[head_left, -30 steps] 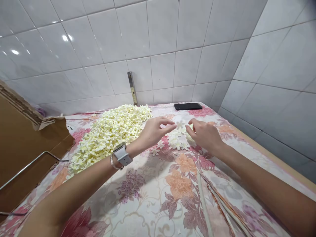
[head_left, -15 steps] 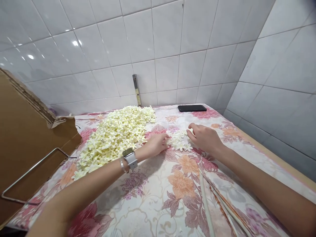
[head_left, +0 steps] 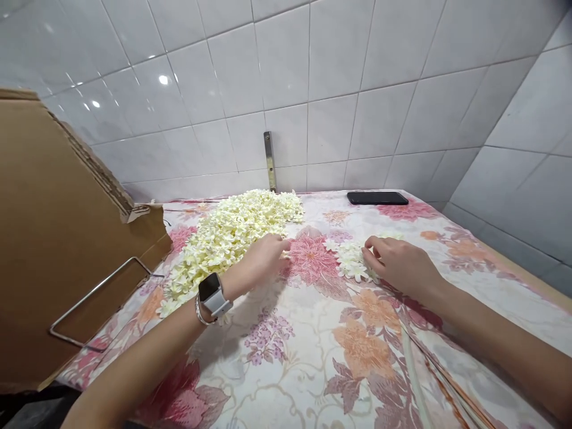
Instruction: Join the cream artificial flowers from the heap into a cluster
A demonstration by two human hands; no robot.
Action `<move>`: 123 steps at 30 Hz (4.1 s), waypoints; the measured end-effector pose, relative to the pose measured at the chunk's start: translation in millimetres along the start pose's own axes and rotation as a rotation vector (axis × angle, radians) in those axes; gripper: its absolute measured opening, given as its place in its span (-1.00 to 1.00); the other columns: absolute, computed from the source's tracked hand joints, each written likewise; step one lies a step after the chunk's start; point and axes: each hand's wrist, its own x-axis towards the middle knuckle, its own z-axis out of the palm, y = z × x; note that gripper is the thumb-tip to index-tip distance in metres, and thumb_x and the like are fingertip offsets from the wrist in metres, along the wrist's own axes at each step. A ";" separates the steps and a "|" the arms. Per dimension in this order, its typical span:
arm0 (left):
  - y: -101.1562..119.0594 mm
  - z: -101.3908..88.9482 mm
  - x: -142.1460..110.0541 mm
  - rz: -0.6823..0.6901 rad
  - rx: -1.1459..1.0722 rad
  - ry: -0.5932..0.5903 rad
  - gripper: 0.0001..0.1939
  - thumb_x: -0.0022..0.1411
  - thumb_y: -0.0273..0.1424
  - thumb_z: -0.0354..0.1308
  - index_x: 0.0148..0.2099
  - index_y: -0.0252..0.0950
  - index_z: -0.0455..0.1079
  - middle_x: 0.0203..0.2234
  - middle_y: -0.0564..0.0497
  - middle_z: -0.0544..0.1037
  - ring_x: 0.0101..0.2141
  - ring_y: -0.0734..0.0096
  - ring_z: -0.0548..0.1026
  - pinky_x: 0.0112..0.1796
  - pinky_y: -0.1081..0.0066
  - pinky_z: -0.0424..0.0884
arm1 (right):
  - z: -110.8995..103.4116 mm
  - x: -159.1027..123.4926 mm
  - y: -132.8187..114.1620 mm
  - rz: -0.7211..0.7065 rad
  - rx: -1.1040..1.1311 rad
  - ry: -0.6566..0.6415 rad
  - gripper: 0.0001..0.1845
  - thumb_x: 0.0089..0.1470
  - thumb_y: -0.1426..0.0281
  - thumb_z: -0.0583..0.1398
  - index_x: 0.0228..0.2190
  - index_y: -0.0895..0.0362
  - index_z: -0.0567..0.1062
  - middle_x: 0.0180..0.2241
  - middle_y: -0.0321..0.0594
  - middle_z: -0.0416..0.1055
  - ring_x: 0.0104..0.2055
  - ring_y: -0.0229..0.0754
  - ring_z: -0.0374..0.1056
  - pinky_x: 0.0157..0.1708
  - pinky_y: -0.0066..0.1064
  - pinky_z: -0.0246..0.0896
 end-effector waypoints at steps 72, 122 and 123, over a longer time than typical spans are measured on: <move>23.1 32.4 -51.9 -0.562 -1.215 -0.107 -0.91 -0.04 -0.44 0.30 -0.42 -0.37 0.54 -0.57 0.04 0.54 -0.51 0.48 0.47 -0.44 0.52 0.36 | -3.5 -43.3 -97.4 0.047 1.140 -0.372 -0.65 -0.03 0.31 0.26 -0.18 0.09 0.33 -0.46 -0.33 0.33 -0.49 -0.27 0.27 -0.51 -0.44 0.17; 26.9 42.2 -57.0 -0.745 -1.375 -0.109 -0.91 -0.04 -0.46 0.32 -0.45 -0.37 0.49 -0.58 0.04 0.53 -0.51 0.52 0.47 -0.40 0.53 0.36 | 9.9 -56.3 -96.4 -0.199 0.673 -0.280 -0.78 0.18 0.44 -0.07 -0.40 0.14 0.34 -0.47 -0.12 0.40 -0.45 -0.10 0.33 -0.48 -0.32 0.17; 25.7 41.5 -56.0 -0.724 -1.365 -0.101 -0.88 -0.07 -0.46 0.34 -0.41 -0.36 0.50 -0.55 0.04 0.55 -0.48 0.49 0.49 -0.38 0.52 0.37 | 8.3 -54.6 -95.6 -0.165 0.689 -0.271 -0.78 0.17 0.44 -0.06 -0.42 0.14 0.34 -0.49 -0.16 0.38 -0.46 -0.13 0.31 -0.49 -0.34 0.16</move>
